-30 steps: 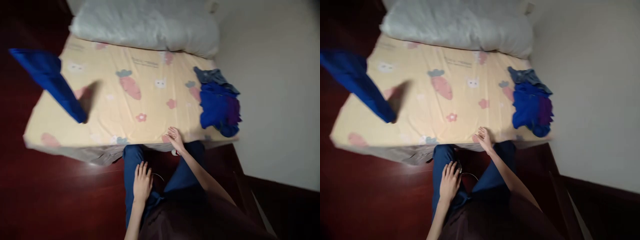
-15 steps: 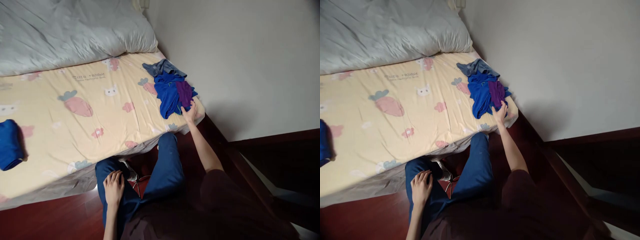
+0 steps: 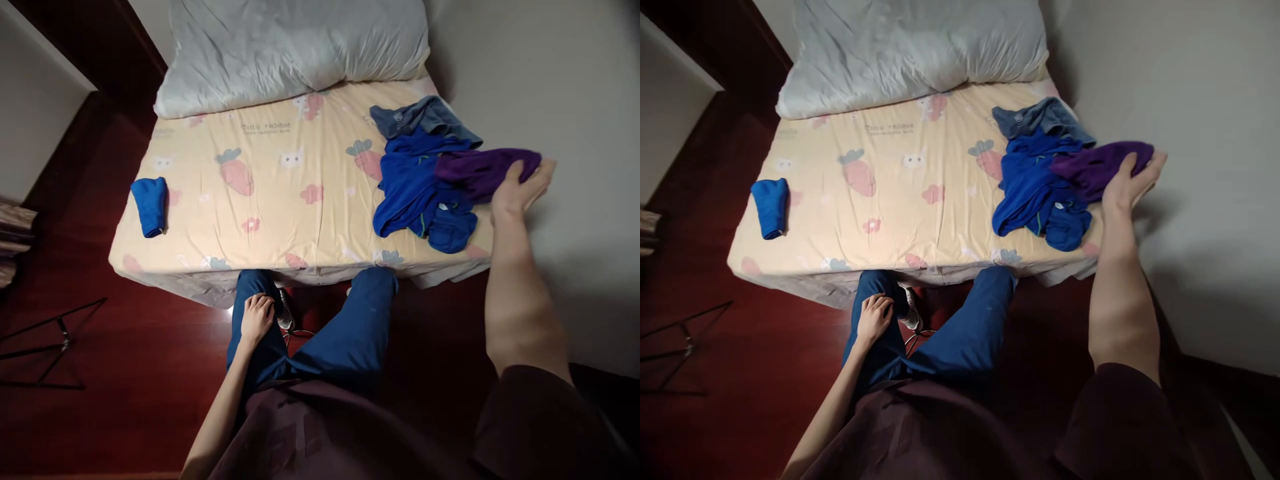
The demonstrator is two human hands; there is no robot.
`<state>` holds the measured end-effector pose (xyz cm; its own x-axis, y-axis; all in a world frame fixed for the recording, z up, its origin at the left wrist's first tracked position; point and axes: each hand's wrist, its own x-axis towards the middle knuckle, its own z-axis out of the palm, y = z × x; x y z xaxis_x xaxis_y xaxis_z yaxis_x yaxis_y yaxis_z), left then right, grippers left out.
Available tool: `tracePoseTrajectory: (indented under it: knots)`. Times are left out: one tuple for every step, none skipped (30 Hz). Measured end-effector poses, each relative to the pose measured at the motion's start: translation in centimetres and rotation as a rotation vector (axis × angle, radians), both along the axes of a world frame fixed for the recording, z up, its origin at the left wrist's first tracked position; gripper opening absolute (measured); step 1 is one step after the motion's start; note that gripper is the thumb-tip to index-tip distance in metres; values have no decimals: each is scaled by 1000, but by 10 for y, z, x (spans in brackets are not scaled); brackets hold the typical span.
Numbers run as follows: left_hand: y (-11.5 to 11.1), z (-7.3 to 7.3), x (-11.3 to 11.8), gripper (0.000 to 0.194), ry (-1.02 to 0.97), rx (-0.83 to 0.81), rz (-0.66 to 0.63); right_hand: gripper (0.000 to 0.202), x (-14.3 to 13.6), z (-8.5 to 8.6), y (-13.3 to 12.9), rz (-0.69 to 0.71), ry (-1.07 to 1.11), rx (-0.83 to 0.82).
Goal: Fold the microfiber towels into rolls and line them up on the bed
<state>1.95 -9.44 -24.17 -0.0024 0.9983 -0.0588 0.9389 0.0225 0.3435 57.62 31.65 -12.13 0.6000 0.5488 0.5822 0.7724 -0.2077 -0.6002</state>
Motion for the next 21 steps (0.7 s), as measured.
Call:
tracePoseTrajectory:
  knots:
    - [0,0,-1,28,0,-1,-8,46,3,18,2,26,62,1]
    - [1,0,-1,28,0,2,-17,53,5,37,2,55,148,-11]
    - [1,1,-2,28,0,6,-24,57,4,57,0,62,229,4]
    - [2,1,-3,28,0,13,-31,57,2,77,-4,75,264,49]
    - [2,1,-4,28,-3,18,-36,56,-2,96,-11,106,274,102]
    - [3,1,-5,28,-8,23,-41,51,-8,113,-19,162,246,178]
    - [3,1,-6,28,-16,28,-43,46,-15,129,-27,239,216,244]
    - [2,0,-7,29,-26,33,-44,40,-23,142,-36,325,196,298]
    - [2,0,-7,29,-38,39,-42,35,-31,154,-45,421,189,329]
    - [1,0,-7,29,-55,44,-38,29,-40,163,-53,515,211,325]
    - [1,1,-6,29,-79,44,-31,24,-50,171,-61,605,257,282]
    - [0,4,-5,29,-116,40,-18,21,-61,178,-70,691,311,210]
    - [0,9,-2,29,-169,36,-1,19,-73,183,-78,773,364,119]
    - [1,16,1,30,-234,38,17,18,-86,187,-88,853,410,19]
    - [3,26,6,31,-306,54,29,18,-101,191,-99,933,443,-78]
    - [6,40,12,32,-378,86,34,20,-116,194,-112,1013,455,-157]
    - [12,57,19,33,-444,132,29,23,-133,196,-125,1094,447,-218]
    - [19,77,28,34,-503,188,11,28,-151,198,-140,1171,422,-263]
    - [28,99,37,35,-553,243,-16,33,-168,200,-154,1248,389,-303]
    - [39,121,47,38,-606,287,-51,36,-186,200,-169,1329,354,-349]
    - [52,143,56,43,-670,327,-91,39,-202,200,-183,1411,319,-404]
